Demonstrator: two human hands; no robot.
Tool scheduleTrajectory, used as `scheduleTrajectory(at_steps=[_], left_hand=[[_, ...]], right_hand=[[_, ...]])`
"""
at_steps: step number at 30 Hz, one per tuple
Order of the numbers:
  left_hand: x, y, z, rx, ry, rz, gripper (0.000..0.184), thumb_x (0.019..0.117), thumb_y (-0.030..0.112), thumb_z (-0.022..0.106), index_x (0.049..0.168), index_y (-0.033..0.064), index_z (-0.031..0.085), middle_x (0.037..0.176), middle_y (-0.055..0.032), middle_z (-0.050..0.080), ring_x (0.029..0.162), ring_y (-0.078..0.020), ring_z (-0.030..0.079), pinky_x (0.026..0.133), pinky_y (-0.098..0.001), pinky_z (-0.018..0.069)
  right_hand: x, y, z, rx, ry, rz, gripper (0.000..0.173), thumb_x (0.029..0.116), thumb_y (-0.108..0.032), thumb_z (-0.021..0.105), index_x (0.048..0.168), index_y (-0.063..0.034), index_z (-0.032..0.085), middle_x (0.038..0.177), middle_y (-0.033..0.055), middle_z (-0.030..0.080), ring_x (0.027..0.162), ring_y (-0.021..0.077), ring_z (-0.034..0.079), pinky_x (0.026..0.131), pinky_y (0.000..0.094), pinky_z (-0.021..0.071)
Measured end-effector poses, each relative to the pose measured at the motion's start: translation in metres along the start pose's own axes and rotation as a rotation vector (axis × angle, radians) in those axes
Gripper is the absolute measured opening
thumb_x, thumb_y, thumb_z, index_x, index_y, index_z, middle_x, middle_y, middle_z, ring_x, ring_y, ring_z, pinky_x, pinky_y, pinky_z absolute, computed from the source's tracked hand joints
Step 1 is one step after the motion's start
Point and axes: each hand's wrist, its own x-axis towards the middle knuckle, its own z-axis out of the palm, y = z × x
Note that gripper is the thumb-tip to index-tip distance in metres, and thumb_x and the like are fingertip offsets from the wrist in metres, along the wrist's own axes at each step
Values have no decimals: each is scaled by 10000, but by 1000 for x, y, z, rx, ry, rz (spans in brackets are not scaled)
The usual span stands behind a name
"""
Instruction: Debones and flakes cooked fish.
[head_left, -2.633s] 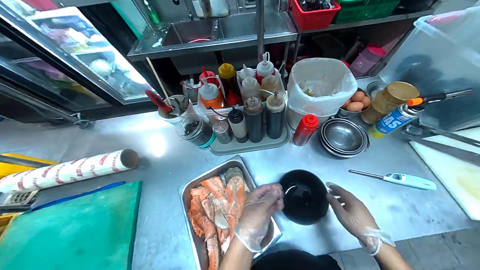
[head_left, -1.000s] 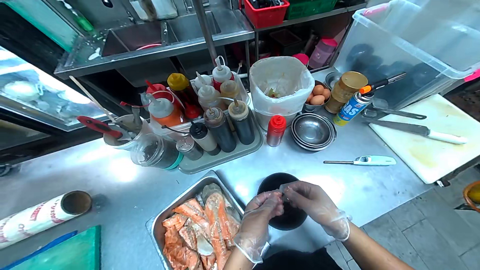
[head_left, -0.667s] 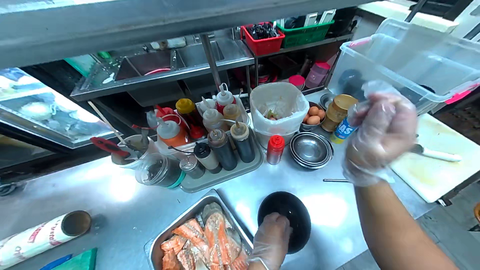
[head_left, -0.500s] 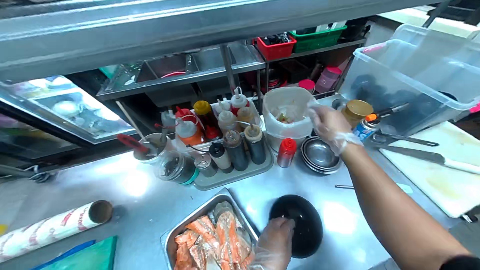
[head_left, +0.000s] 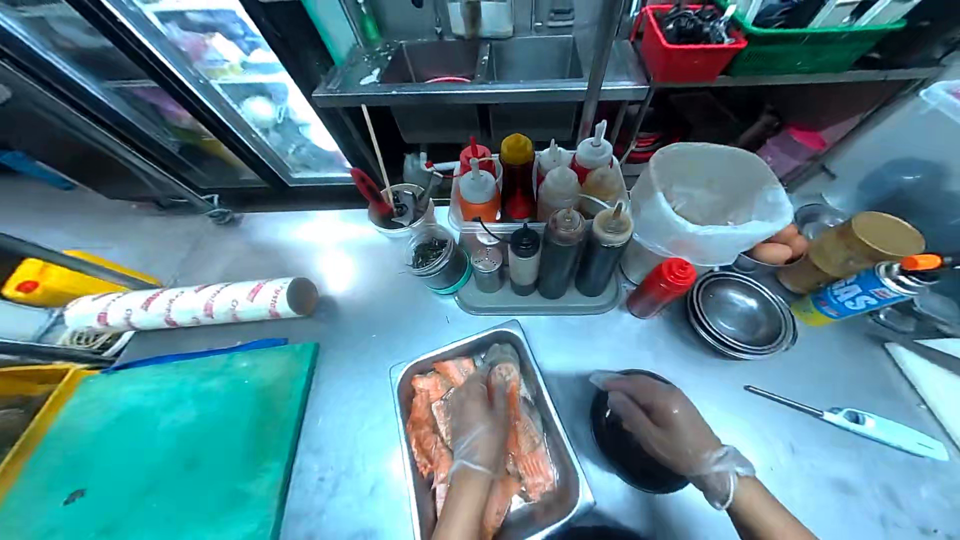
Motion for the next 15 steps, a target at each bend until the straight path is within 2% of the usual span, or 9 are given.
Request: scheduleTrajectory(at_steps=[1, 3, 4, 7, 9, 12, 15], left_hand=[[12, 4, -2, 22, -45, -4, 507, 1004, 420, 570, 1441, 164, 584, 1332, -82, 667, 1279, -268, 601, 1118, -514, 452], [29, 21, -9, 130, -169, -76, 673, 980, 427, 613, 1575, 187, 407, 1399, -130, 614, 1314, -337, 559, 1111, -557, 430], [35, 29, -10, 192, -200, -118, 728, 956, 440, 641, 1594, 219, 370, 1367, -146, 629, 1292, -367, 566, 1075, -573, 451], [42, 41, -8, 258, -202, -216, 768, 880, 478, 712, 1564, 294, 414, 1278, -141, 674, 1238, -374, 597, 1007, -568, 494], [44, 41, -5, 201, -168, -262, 780, 830, 478, 767, 1523, 270, 474, 1260, -160, 673, 1221, -384, 600, 1004, -587, 481], [46, 39, -3, 127, -106, -255, 758, 788, 446, 822, 1453, 203, 553, 1262, -153, 673, 1264, -400, 553, 1051, -628, 414], [49, 38, -2, 193, -158, -279, 743, 790, 490, 807, 1441, 220, 571, 1321, -170, 639, 1282, -408, 540, 1044, -621, 422]], right_hand=[[-4, -1, 0, -10, -11, 3, 372, 1049, -380, 469, 1205, -186, 746, 1064, -3, 741, 913, 98, 704, 835, 362, 606], [-10, -3, -6, -36, -11, 7, 372, 1049, -391, 467, 1224, -210, 740, 1075, -7, 737, 923, 103, 704, 842, 373, 605], [-12, -3, -10, -46, 9, -2, 366, 1050, -387, 467, 1228, -219, 739, 1077, -10, 735, 939, 103, 702, 855, 373, 601], [-20, -3, -21, -50, 97, -19, 350, 1049, -362, 468, 1242, -248, 736, 1110, -27, 738, 1019, 92, 694, 906, 369, 589], [-29, 0, -24, -28, 140, -4, 345, 1050, -354, 468, 1243, -257, 737, 1114, -36, 737, 1026, 80, 688, 909, 352, 585], [-41, 6, -23, 3, 166, 24, 344, 1053, -365, 465, 1238, -268, 738, 1083, -48, 735, 987, 60, 685, 880, 327, 587], [-50, 11, -19, 28, 156, 43, 344, 1057, -361, 461, 1242, -271, 737, 1104, -58, 737, 1005, 48, 683, 901, 320, 583]])
